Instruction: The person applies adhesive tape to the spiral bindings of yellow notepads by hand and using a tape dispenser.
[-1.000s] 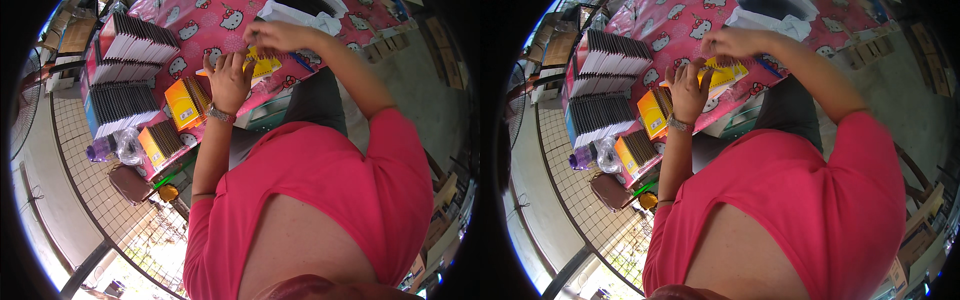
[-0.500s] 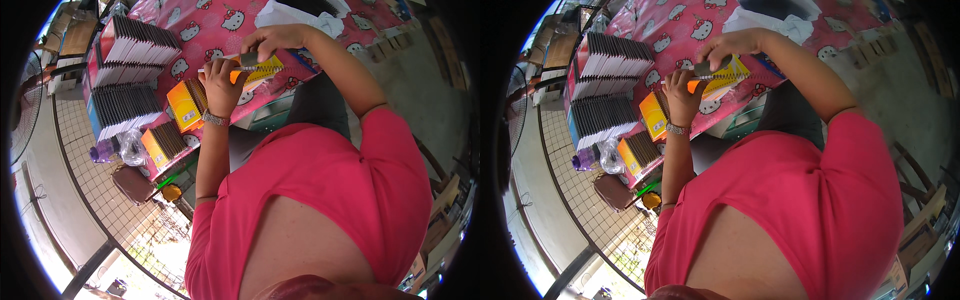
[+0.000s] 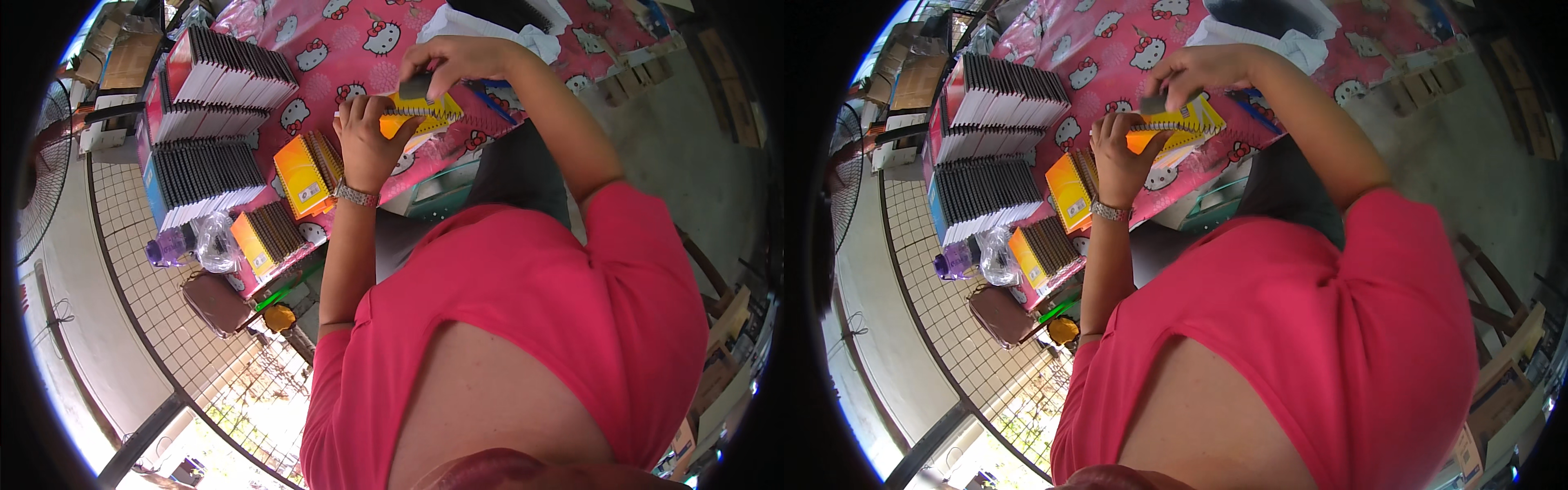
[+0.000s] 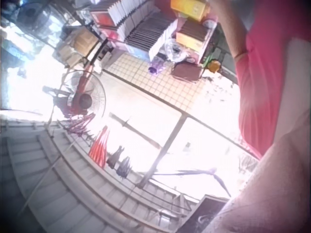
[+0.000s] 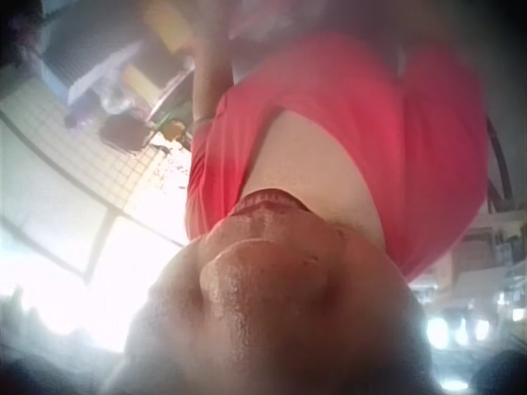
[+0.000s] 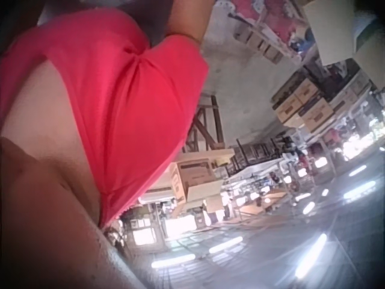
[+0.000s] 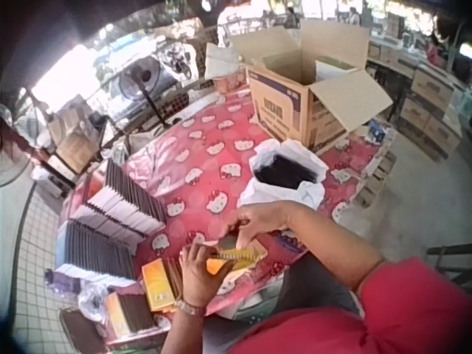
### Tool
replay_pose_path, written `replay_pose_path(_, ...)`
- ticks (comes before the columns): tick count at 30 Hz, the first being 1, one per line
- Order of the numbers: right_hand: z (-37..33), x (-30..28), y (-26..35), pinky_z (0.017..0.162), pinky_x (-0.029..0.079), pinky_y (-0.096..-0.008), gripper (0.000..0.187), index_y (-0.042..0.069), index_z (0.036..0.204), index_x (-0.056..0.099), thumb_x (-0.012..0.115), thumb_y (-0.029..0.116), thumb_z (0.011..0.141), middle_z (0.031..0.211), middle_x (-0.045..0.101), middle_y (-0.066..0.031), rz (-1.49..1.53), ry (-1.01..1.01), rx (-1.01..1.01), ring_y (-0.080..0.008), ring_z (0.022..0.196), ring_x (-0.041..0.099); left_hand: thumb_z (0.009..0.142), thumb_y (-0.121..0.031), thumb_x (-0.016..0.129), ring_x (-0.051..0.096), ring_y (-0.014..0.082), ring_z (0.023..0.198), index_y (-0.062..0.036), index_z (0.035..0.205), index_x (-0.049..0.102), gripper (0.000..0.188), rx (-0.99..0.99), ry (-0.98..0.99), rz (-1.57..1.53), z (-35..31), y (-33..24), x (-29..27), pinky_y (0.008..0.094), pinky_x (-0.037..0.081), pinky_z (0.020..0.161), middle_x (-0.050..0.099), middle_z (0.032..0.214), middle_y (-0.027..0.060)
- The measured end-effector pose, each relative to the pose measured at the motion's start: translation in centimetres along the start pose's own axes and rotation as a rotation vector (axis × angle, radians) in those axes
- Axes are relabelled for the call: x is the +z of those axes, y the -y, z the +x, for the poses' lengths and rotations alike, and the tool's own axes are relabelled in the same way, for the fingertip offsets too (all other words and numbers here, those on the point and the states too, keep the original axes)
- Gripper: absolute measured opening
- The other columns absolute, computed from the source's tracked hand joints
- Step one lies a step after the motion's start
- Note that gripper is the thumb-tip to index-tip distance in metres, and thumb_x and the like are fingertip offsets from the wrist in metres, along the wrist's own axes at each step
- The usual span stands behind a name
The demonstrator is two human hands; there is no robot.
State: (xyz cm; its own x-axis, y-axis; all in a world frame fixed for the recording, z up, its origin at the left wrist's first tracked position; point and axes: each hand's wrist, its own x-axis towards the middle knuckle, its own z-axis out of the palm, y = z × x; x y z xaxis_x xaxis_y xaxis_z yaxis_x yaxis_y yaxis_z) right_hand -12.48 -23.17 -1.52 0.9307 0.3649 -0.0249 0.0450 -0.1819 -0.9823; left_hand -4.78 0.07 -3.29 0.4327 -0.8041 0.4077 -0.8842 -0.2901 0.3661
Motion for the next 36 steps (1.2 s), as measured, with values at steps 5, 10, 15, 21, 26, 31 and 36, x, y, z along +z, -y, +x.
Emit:
replay_pose_path(5, 0.1, 0.3, 0.0, 0.095, 0.043, -0.0312, 0.048, 0.002, 0.112, 0.066, 0.07, 0.019, 0.067, 0.113, 0.06, -0.0073, 0.064, -0.063, 0.097, -0.0182, 0.106, 0.056, 0.067, -0.028, 0.086, 0.055, 0.0319, 0.09, -0.0056, 0.09, 0.061, 0.04, 0.009, -0.021, 0.005, 0.6, -0.6, -0.4, 0.0438, 0.043, 0.081, 0.061, 0.091, 0.0085)
replay_pose_path(10, 0.5, 0.1, 1.0, 0.091, 0.043, -0.0272, 0.047, 0.002, 0.112, 0.065, 0.07, 0.018, 0.068, 0.107, 0.063, -0.0046, 0.224, 0.025, 0.075, -0.0127, 0.102, 0.057, 0.068, -0.026, 0.086, 0.056, 0.0321, 0.09, -0.0047, 0.091, 0.062, 0.039, -0.008, -0.041, -0.031, 0.6, 0.0, -0.6, 0.0434, 0.044, 0.08, 0.061, 0.093, 0.0101)
replay_pose_path(15, 1.6, 0.5, 1.2, 0.086, 0.046, -0.0269, 0.052, -0.001, 0.114, 0.064, 0.071, 0.024, 0.07, 0.102, 0.065, -0.0058, 0.537, 0.108, -0.211, -0.0137, 0.095, 0.06, 0.069, -0.026, 0.085, 0.055, 0.0303, 0.089, -0.0055, 0.092, 0.063, 0.038, -0.049, -0.029, -0.034, 0.4, 2.3, -1.7, 0.0434, 0.045, 0.081, 0.06, 0.093, 0.0098)
replay_pose_path(21, 3.3, 0.4, 1.4, 0.09, 0.045, -0.0302, 0.052, 0.002, 0.112, 0.065, 0.073, 0.025, 0.067, 0.105, 0.064, -0.0045, 0.309, 0.103, -0.015, -0.0153, 0.099, 0.059, 0.075, -0.017, 0.081, 0.065, 0.0277, 0.078, -0.0006, 0.094, 0.062, 0.032, -0.133, 0.026, -0.232, 0.0, 3.3, -2.3, 0.035, 0.053, 0.067, 0.061, 0.093, 0.012)
replay_pose_path(26, 4.7, -1.4, -1.7, 0.099, 0.04, -0.0334, 0.056, 0.007, 0.119, 0.065, 0.075, 0.036, 0.071, 0.113, 0.065, -0.0079, -0.405, -0.167, 0.37, -0.02, 0.11, 0.059, 0.079, -0.015, 0.08, 0.066, 0.016, 0.071, -0.0011, 0.098, 0.059, 0.031, -0.226, 0.022, -0.356, -0.3, 3.9, -1.6, 0.0293, 0.051, 0.062, 0.065, 0.089, 0.0105)
replay_pose_path(31, 1.7, -0.8, -11.1, 0.097, 0.045, -0.0358, 0.056, 0.008, 0.122, 0.063, 0.076, 0.035, 0.074, 0.125, 0.061, -0.0136, -0.878, -0.69, 0.159, -0.0309, 0.115, 0.058, 0.085, -0.013, 0.073, 0.064, 0.0144, 0.066, 0.0, 0.1, 0.062, 0.023, -0.376, -0.117, -0.513, -1.0, 3.4, -0.9, 0.0273, 0.051, 0.057, 0.066, 0.084, 0.0093)
replay_pose_path(36, -5.0, 5.0, -10.5, 0.096, 0.045, -0.0431, 0.042, 0.006, 0.119, 0.061, 0.07, 0.026, 0.083, 0.123, 0.058, -0.0157, -0.856, -0.99, -0.021, -0.0329, 0.113, 0.055, 0.096, -0.016, 0.062, 0.062, 0.0089, 0.069, 0.0007, 0.11, 0.061, 0.021, -0.486, -0.248, -0.752, -3.4, 3.3, 0.1, 0.0239, 0.053, 0.057, 0.064, 0.088, 0.0043)
